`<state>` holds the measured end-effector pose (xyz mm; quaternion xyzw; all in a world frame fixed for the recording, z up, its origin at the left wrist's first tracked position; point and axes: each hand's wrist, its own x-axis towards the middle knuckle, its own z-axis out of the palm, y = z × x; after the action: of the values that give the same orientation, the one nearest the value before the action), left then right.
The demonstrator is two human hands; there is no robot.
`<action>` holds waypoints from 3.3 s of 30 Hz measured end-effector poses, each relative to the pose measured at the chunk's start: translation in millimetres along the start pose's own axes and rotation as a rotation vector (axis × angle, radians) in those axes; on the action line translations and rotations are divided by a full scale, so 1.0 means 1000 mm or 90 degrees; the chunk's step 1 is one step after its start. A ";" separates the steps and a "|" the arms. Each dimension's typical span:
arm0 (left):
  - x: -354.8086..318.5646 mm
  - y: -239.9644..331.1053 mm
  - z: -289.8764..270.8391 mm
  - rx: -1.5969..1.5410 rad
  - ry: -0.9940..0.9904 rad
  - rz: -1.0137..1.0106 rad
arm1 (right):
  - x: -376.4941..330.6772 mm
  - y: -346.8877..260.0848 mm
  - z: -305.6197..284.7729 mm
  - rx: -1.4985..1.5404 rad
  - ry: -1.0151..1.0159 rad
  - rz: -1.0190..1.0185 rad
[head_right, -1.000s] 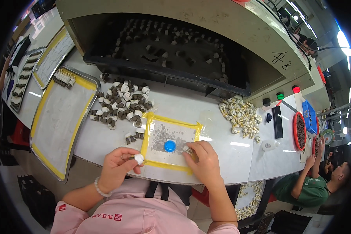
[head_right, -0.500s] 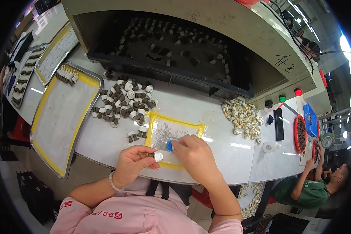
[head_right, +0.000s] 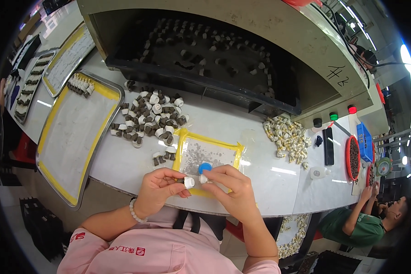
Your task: The person assembles small components by hand and arranges them in rows on a tray. They move the filled tray, place an empty tray on the table, retrieve more parts from a compartment, and continue assembling components.
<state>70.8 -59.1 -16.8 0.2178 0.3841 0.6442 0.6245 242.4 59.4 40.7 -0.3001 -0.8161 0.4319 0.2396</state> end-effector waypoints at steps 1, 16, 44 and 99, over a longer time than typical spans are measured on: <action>0.000 -0.001 -0.001 0.000 -0.001 -0.001 | -0.002 -0.001 0.001 0.000 0.001 0.001; -0.004 -0.005 -0.003 0.029 -0.012 -0.042 | -0.009 0.004 0.004 0.120 -0.110 0.022; 0.036 0.163 -0.174 1.024 0.357 0.461 | -0.041 0.070 -0.064 -0.310 0.242 0.136; -0.014 0.030 -0.011 0.226 0.055 0.051 | 0.012 0.017 0.005 -0.287 -0.002 -0.185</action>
<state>45.4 -73.3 2.1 0.3122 0.5093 0.5992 0.5330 235.1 72.4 25.5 -0.2248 -0.9266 0.2004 0.2250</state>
